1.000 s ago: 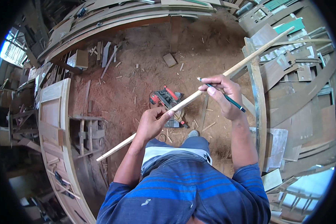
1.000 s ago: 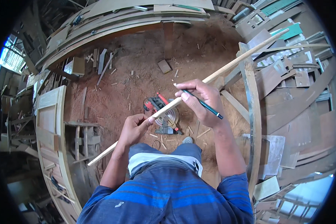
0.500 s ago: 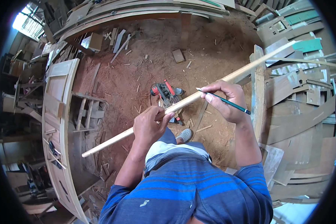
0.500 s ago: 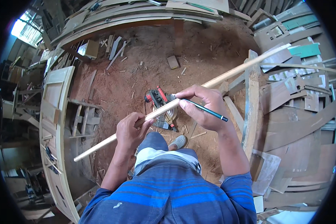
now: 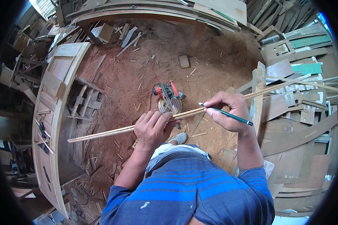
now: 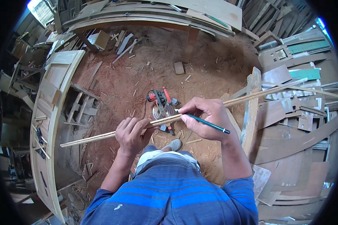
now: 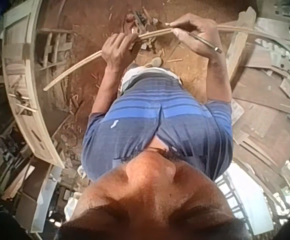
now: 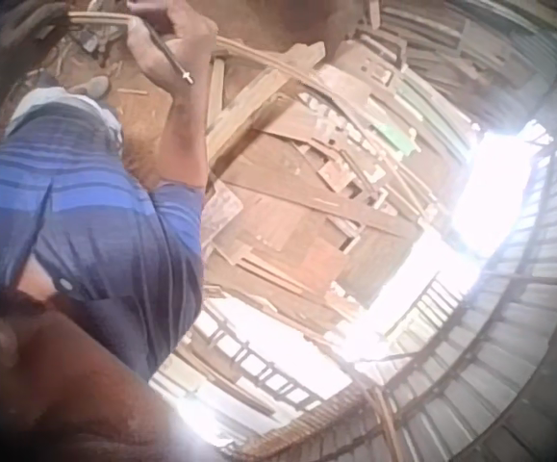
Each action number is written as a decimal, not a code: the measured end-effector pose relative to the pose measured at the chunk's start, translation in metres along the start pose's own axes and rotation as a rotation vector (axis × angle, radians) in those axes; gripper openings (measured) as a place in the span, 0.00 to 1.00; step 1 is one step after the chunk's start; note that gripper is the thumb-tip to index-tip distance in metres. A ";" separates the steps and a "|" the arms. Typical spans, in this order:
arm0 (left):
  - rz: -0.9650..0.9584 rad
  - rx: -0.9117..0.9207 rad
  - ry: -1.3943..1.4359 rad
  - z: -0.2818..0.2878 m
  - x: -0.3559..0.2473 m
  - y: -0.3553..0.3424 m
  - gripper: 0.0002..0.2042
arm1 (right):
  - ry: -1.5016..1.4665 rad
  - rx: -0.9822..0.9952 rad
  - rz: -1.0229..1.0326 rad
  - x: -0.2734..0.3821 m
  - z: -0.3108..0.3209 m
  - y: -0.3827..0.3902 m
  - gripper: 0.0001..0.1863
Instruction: The person measures and marks a thin wooden molding strip against a larger door frame, then cuts the strip using a miter saw and checks the fit.
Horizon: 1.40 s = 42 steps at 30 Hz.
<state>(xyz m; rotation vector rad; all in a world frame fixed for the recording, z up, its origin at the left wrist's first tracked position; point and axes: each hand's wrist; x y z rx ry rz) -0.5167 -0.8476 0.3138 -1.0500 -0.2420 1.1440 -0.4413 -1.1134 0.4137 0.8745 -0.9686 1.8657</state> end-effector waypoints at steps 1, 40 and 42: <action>-0.028 -0.013 -0.006 0.007 0.002 0.003 0.15 | -0.037 -0.011 0.001 0.004 -0.004 0.003 0.08; -0.168 -0.234 0.018 0.115 0.024 0.056 0.13 | 0.119 0.035 0.252 0.097 -0.074 0.076 0.05; -0.174 -0.244 0.014 0.115 0.024 0.059 0.13 | 0.096 0.005 0.241 0.097 -0.075 0.077 0.05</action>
Point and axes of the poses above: each hand's wrist, its own y-axis away from the middle knuckle, its own z-axis out of the back of the hand, x = y × z, and after that the axes turned 12 degrees about -x, right-handed
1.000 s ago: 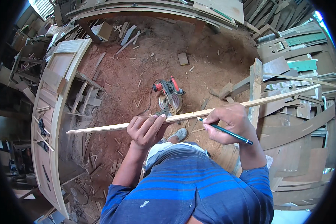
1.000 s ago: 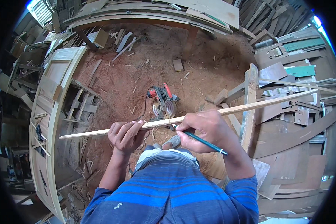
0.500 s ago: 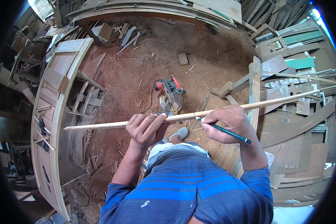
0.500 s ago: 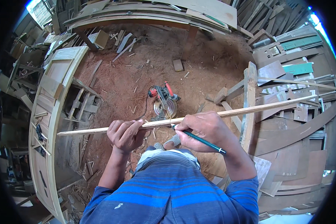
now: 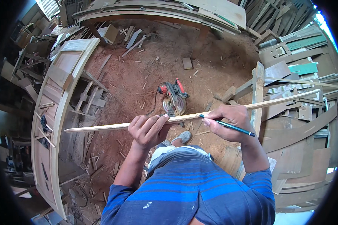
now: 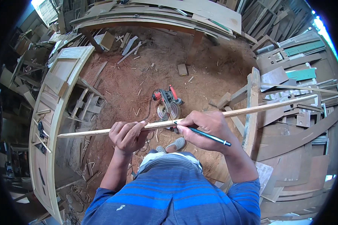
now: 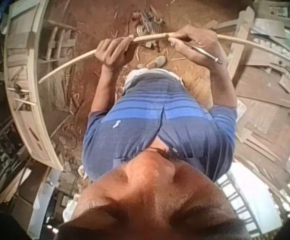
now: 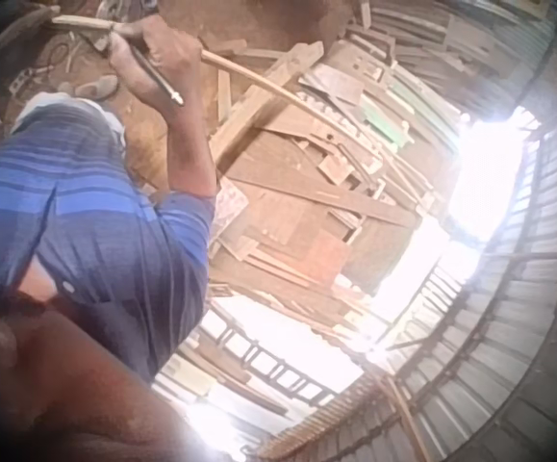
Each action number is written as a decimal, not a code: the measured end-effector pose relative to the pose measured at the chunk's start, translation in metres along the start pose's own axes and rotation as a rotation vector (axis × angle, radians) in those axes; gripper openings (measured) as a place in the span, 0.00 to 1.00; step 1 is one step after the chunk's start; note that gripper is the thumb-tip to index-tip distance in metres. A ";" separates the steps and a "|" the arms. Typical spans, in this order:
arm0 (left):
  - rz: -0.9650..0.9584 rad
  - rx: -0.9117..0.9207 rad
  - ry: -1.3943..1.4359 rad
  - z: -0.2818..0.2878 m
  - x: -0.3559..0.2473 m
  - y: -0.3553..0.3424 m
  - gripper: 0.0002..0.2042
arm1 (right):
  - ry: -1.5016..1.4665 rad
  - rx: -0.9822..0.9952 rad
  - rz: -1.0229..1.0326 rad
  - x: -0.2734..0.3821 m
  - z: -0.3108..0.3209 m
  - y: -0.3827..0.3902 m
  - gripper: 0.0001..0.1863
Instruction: The person measures and marks a thin wooden molding strip against a larger door frame, then cuts the strip using a miter saw and checks the fit.
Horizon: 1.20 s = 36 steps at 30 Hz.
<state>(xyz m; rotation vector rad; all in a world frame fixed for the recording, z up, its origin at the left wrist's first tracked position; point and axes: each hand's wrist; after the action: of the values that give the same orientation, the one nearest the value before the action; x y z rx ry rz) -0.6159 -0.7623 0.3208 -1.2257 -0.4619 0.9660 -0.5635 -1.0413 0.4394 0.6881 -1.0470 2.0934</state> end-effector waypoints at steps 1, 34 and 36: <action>-0.006 -0.008 0.000 0.000 0.000 0.001 0.13 | -0.003 0.015 -0.005 0.000 0.001 0.000 0.05; -0.001 -0.008 0.054 -0.004 -0.030 0.015 0.14 | -0.001 0.072 -0.145 0.006 0.019 0.032 0.04; 0.017 -0.005 0.053 -0.005 -0.033 0.016 0.13 | 0.009 0.057 -0.150 0.005 0.019 0.034 0.03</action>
<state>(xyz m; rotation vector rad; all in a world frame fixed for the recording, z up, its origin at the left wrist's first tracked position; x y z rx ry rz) -0.6355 -0.7918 0.3102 -1.2581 -0.4127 0.9445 -0.5899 -1.0704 0.4368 0.7604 -0.9049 2.0010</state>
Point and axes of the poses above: each hand's wrist, its own y-axis away from the middle knuckle, its own z-axis out of the back of the hand, x = y × z, and after that the axes turned 12 degrees about -x, right-handed
